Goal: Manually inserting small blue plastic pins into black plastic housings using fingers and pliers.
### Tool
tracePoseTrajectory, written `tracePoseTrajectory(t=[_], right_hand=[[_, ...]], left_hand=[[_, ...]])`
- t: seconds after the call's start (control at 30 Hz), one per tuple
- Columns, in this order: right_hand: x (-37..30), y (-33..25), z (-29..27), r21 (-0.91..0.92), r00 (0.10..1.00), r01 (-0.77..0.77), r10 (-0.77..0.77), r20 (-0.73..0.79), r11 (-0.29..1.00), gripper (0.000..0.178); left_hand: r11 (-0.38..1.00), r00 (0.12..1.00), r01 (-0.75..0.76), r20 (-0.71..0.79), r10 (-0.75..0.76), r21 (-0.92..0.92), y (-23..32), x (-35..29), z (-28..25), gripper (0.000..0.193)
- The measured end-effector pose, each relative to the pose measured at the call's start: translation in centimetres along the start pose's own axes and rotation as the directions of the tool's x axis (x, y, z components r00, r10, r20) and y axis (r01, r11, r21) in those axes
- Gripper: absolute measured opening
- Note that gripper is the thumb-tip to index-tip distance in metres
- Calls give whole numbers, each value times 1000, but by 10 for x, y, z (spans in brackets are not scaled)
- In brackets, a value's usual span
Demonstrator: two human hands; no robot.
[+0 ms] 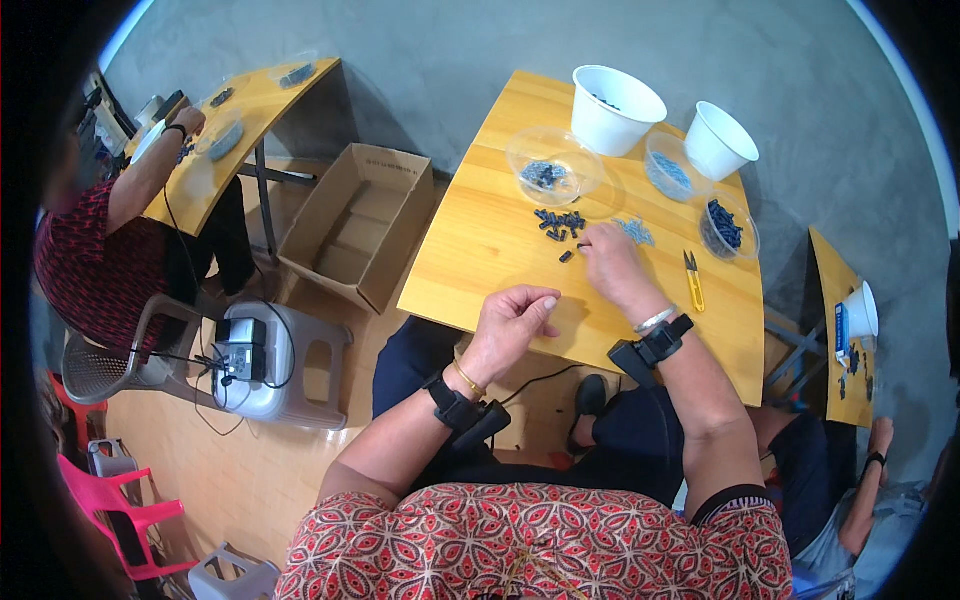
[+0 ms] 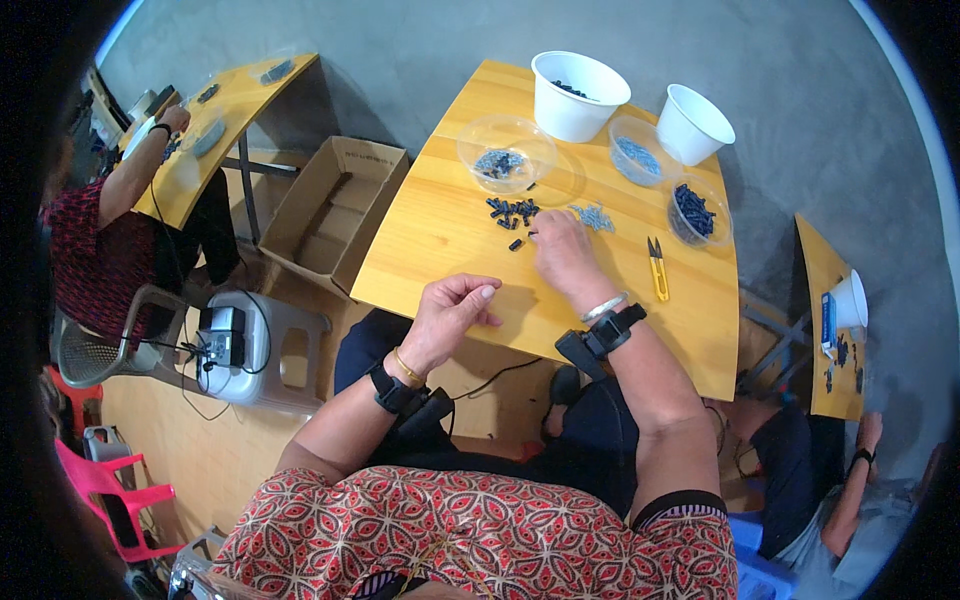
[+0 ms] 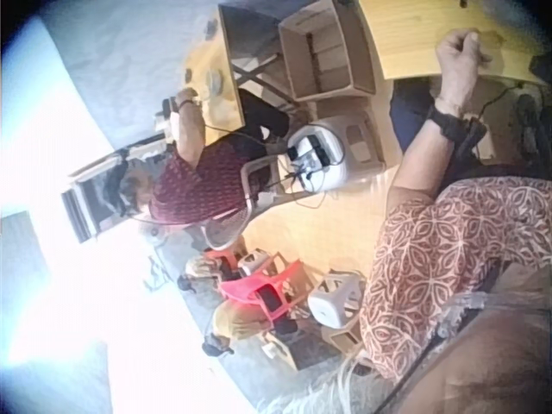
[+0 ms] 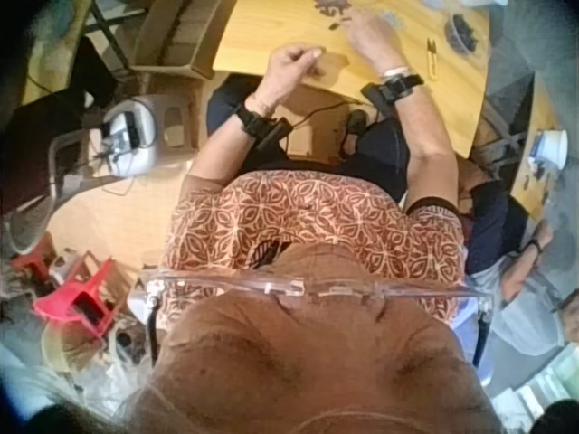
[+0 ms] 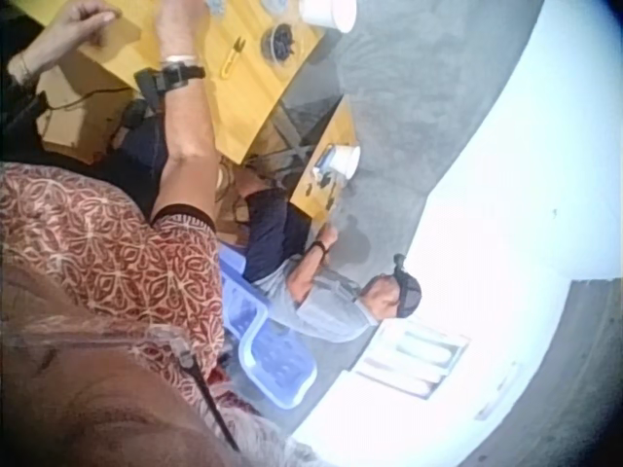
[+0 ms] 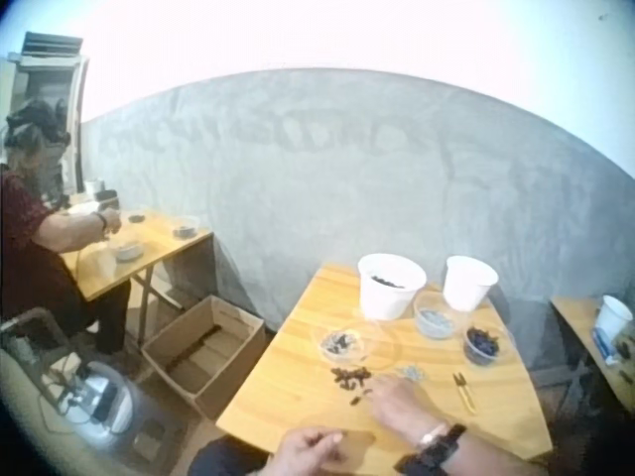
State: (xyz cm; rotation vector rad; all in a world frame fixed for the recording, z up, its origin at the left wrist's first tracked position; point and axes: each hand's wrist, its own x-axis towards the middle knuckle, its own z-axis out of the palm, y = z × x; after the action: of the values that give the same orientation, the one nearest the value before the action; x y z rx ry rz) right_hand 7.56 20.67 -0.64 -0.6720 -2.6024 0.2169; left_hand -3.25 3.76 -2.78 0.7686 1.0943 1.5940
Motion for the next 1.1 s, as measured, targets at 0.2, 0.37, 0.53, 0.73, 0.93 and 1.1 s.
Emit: tracePoseTrajectory(t=[0.2,0.37,0.53,0.73,0.93,1.1], right_hand=[[-38,-49,-11,323,998,20,3,-69,946,9],[-58,-76,-18,454,994,98,-63,-92,885,12],[-68,-63,-27,503,998,43,-18,-54,863,15],[-54,6,-36,186,980,-164,181,-77,969,18],[-43,30,-20,47,996,-87,86,26,995,8],[-39,38,-28,41,994,-101,103,-43,994,4]], left_hand=[[996,999,23,-33,-26,-91,-3,-1,2,23],[1000,1000,26,17,-26,-15,0,-2,3,19],[999,999,23,25,-24,39,-1,-7,0,15],[1000,1000,14,-17,-13,28,8,-9,-1,14],[999,999,-26,-30,27,18,1,-4,-4,15],[999,999,-36,-8,37,30,1,1,-7,15]])
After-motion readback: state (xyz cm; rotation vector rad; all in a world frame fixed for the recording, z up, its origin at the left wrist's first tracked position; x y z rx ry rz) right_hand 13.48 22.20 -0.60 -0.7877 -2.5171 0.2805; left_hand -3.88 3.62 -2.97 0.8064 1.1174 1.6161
